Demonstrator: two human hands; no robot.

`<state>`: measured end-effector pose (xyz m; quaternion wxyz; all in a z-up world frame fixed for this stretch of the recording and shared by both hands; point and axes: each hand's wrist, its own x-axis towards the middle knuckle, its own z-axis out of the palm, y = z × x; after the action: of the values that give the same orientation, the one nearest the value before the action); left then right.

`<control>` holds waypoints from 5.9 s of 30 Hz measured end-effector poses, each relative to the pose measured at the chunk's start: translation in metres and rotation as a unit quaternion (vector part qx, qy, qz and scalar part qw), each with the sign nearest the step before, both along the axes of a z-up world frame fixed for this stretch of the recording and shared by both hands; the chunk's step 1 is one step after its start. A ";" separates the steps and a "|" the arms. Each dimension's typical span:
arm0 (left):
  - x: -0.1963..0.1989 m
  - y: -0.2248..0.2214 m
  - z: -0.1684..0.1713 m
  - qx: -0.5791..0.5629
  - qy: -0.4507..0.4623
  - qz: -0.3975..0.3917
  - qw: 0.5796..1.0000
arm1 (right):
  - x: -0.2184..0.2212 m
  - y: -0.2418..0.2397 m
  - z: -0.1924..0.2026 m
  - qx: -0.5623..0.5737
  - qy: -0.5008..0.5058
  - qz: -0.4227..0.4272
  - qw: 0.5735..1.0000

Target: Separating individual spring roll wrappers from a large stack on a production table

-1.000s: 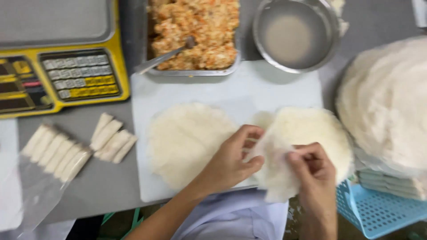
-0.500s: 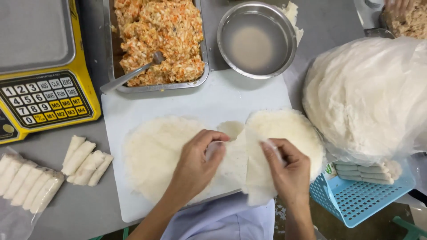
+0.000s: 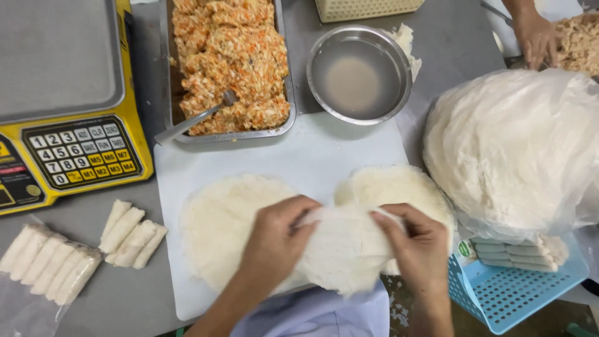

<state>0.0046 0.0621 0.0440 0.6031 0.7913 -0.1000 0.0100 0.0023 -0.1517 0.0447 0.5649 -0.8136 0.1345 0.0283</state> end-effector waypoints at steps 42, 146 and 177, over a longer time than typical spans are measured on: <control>0.026 0.006 0.023 -0.054 0.186 -0.061 0.979 | 0.013 0.008 0.015 0.004 -0.173 0.067 0.983; -0.007 -0.068 -0.052 0.293 -0.174 0.018 0.940 | -0.044 -0.074 -0.047 0.197 0.101 -0.094 0.971; 0.008 -0.038 0.012 -0.233 0.189 -0.040 0.953 | -0.026 -0.053 -0.008 0.611 0.050 -0.129 0.780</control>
<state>0.0130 0.0236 0.0555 0.7783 0.6119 -0.0109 -0.1406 -0.0233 -0.2050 0.0365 0.9343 -0.2705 0.2207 0.0718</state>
